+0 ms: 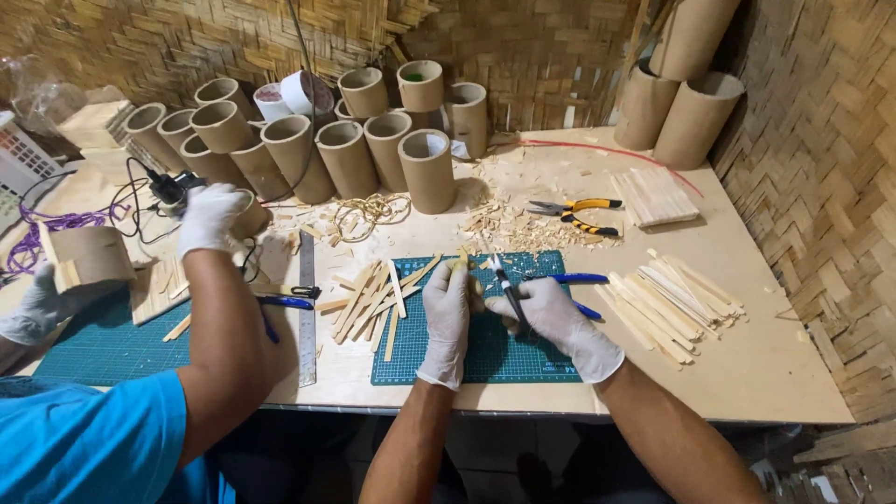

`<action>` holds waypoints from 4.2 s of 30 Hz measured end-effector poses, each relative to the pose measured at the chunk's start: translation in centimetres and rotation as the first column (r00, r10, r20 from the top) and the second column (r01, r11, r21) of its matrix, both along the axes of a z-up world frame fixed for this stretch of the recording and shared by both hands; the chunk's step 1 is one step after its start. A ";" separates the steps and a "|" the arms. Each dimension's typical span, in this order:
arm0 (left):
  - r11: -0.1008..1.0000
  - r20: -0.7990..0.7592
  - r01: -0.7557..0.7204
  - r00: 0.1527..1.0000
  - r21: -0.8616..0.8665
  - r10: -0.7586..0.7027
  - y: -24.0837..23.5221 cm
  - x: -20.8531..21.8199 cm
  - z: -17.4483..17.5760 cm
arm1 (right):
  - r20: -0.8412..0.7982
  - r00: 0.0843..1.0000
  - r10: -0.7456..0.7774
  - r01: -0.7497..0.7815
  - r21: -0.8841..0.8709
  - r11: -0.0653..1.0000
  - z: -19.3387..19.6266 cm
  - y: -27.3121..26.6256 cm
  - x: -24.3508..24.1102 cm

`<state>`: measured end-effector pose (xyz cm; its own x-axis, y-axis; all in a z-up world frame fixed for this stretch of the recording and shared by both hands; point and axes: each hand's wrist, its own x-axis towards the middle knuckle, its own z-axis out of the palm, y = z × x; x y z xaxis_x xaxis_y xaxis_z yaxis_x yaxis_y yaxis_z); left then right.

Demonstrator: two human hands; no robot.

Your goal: A person uses scissors to cut small wooden sticks into shorter pieces on a cutting mat in a workshop.

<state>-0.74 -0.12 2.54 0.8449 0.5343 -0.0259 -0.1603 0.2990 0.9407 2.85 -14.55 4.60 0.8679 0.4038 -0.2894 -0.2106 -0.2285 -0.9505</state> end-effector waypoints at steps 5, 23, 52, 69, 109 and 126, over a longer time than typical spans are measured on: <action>1.000 0.018 0.022 1.000 -0.020 -0.021 0.1 0.6 -1.7 | 0.027 0.999 -0.039 0.039 -0.021 0.999 -0.2 -0.9 0.5; 0.996 0.128 -0.030 0.991 -0.082 0.040 0.6 0.2 -0.6 | 0.366 0.793 0.487 -0.002 -0.798 0.602 5.6 -0.8 -1.4; 0.993 0.017 0.111 0.994 -0.034 -0.110 -0.9 0.1 0.3 | 0.432 0.869 -0.241 0.096 0.331 0.939 -1.0 -0.1 5.1; 0.992 0.182 -0.025 0.983 0.120 0.003 0.0 1.0 -2.3 | 0.375 0.725 -0.578 0.405 0.447 0.798 1.7 0.0 5.0; 0.358 -0.364 0.222 0.842 0.907 0.398 4.1 -1.0 -0.9 | 0.809 0.524 0.266 0.740 -0.587 0.328 -10.8 -19.7 3.4; 0.720 -0.055 -0.125 0.974 0.683 0.220 5.8 0.7 0.0 | 0.896 0.293 0.334 0.836 -0.410 0.364 -9.8 -19.4 2.3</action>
<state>-0.04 5.72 2.58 0.7513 0.5878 0.2999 -0.0147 -0.4394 0.8982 5.16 -33.94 -5.24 0.7263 0.1852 0.6619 0.1873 -0.9799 0.0686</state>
